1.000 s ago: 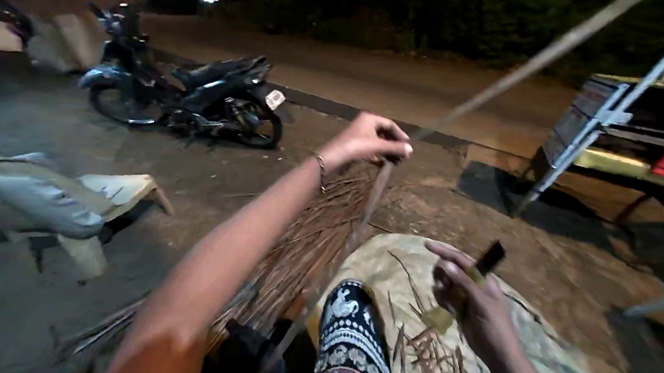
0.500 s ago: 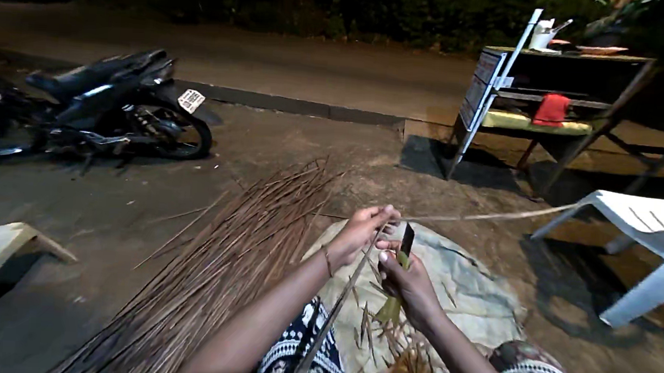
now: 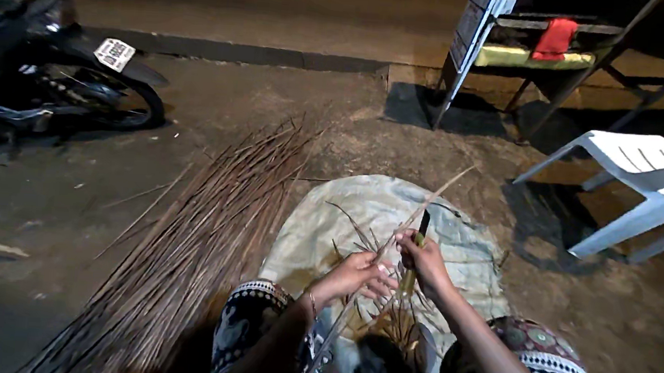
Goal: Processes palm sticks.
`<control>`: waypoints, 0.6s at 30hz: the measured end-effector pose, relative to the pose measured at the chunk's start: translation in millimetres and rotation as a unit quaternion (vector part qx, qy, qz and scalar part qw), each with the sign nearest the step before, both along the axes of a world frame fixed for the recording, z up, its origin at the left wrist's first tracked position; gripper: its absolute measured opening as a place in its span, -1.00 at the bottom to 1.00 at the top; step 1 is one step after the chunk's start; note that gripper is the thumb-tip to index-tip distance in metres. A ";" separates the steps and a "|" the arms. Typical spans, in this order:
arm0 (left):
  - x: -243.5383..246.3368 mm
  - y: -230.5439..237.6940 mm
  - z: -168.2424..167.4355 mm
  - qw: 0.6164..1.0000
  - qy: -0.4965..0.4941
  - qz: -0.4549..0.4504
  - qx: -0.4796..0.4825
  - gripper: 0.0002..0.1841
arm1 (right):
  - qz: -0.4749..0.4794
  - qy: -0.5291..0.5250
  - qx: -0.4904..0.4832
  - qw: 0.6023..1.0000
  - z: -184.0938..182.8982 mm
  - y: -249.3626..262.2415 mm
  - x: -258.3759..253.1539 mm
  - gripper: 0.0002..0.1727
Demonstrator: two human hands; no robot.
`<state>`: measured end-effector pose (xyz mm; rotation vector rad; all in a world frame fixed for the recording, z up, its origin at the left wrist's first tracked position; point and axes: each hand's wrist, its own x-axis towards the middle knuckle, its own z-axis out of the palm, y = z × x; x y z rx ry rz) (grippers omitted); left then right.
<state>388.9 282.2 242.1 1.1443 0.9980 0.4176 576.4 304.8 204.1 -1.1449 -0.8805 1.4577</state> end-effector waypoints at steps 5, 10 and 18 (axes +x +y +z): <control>-2.8 8.9 6.5 0.997 -0.005 0.072 -0.025 -0.61 | 0.049 -0.124 0.094 0.987 -9.9 19.2 12.4 -0.73; 1.0 5.8 6.0 0.982 -0.037 0.169 -0.075 -0.54 | 0.238 -0.389 0.100 0.885 -5.7 -5.8 -5.9 -0.50; 3.5 -1.2 2.1 0.965 -0.096 0.171 -0.173 -0.56 | 0.191 -0.539 0.034 0.819 8.6 0.0 -9.7 -0.51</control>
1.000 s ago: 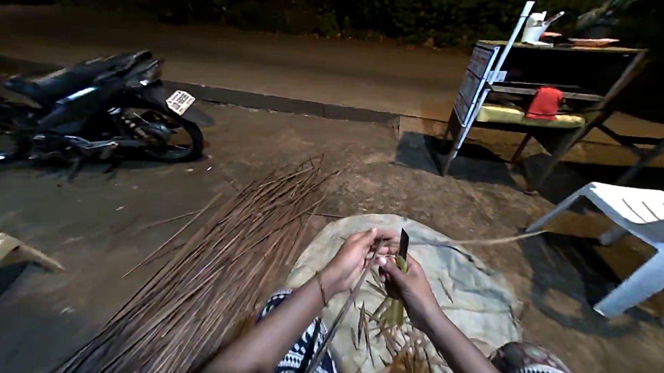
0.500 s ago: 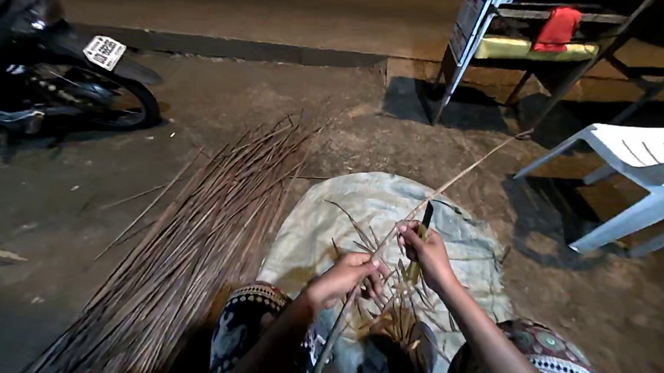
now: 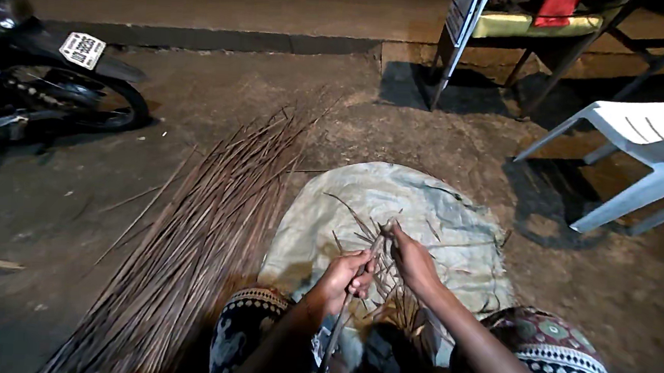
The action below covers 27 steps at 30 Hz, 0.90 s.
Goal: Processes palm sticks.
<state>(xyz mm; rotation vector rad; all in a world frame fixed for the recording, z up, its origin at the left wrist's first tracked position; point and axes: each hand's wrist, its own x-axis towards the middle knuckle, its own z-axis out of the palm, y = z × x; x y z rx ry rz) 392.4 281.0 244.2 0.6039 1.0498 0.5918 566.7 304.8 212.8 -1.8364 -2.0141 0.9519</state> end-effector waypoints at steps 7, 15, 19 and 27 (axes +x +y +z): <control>1.0 -6.8 -0.1 0.999 -0.005 -0.006 0.035 -0.53 | -0.037 0.267 0.025 0.963 -21.8 15.5 36.6 -0.63; -0.8 -7.6 6.5 0.988 0.069 -0.094 0.105 -0.58 | -0.116 0.514 -0.048 0.848 -7.1 3.0 15.6 -0.81; -3.4 -8.0 5.4 0.980 0.101 -0.115 0.128 -0.73 | -0.109 0.511 -0.002 0.853 -5.7 12.0 34.3 -0.81; 6.6 -7.5 2.3 0.961 0.193 -0.102 0.171 -0.77 | -0.085 0.565 -0.003 0.821 -0.7 7.6 33.2 -0.80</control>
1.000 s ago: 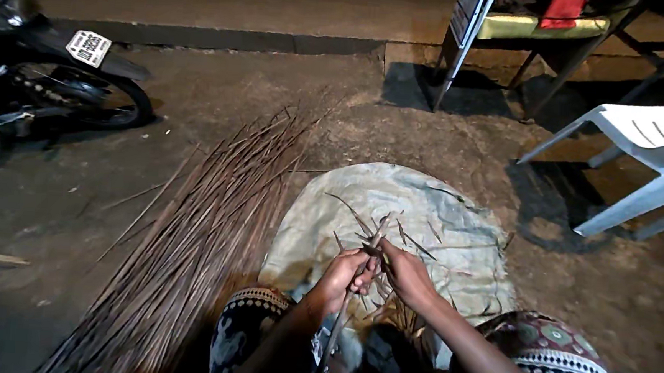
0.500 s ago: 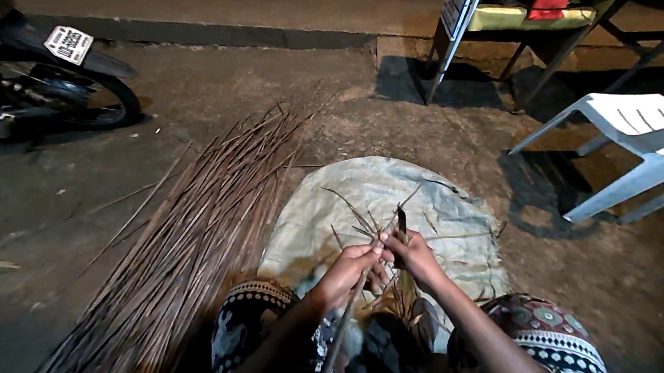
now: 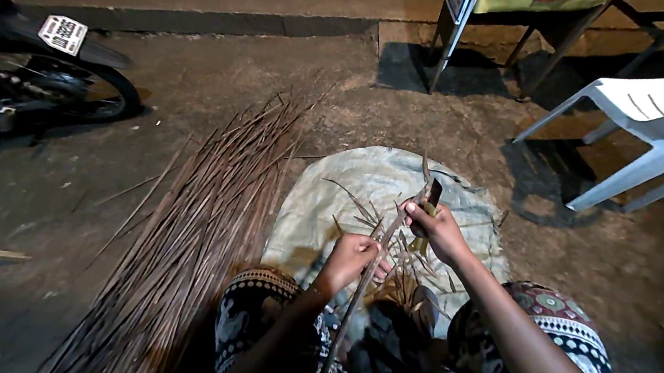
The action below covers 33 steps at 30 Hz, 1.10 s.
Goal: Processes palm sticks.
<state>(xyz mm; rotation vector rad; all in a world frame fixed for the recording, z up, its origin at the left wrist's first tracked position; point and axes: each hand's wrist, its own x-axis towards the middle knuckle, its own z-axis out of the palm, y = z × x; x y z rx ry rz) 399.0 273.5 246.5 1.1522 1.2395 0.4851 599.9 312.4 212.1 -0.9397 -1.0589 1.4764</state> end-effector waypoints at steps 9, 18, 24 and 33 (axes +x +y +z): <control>-2.8 1.6 3.1 1.000 -0.003 -0.004 -0.005 -0.74 | -0.026 0.014 -0.003 1.000 3.6 -1.1 -1.0 -0.78; -5.8 1.5 6.2 0.991 -0.104 0.055 -0.071 -0.69 | 0.004 -0.221 0.025 0.975 -1.7 -10.7 -4.8 -0.66; 1.7 -0.8 1.5 0.977 -0.132 0.114 -0.119 -0.81 | 0.140 -0.557 0.069 0.816 14.2 -38.7 -44.3 -0.68; 3.7 -3.8 -0.5 0.975 -0.144 0.066 -0.157 -0.69 | 0.015 -0.620 -0.091 0.779 1.5 19.3 -7.0 -0.54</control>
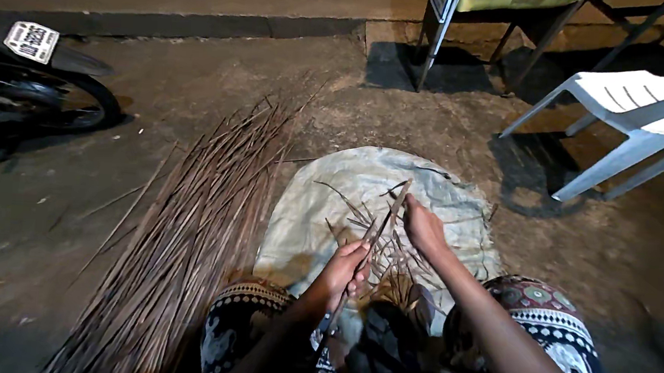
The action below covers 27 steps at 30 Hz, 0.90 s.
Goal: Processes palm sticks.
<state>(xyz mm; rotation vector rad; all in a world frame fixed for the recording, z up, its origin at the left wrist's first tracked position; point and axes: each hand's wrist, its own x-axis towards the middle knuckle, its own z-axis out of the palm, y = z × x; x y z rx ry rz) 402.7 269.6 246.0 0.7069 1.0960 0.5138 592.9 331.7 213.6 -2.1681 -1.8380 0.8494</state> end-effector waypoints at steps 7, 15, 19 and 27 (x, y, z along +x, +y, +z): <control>-6.3 -7.5 -0.3 1.000 -0.021 -0.008 0.008 -0.65 | -0.147 0.060 0.034 0.987 -37.7 23.7 62.6 -0.48; -12.3 1.3 5.6 0.995 -0.072 0.063 0.006 -0.63 | 0.054 0.496 0.031 0.866 -9.8 -19.9 -8.3 -0.38; -17.4 3.4 0.8 0.989 -0.133 0.065 0.004 -0.62 | 0.138 0.562 0.015 0.815 -8.9 -45.9 -25.2 -0.53; -17.3 -0.4 -0.4 0.983 -0.179 -0.005 -0.035 -0.63 | 0.012 0.551 0.115 0.827 -24.9 -12.7 -0.5 -0.58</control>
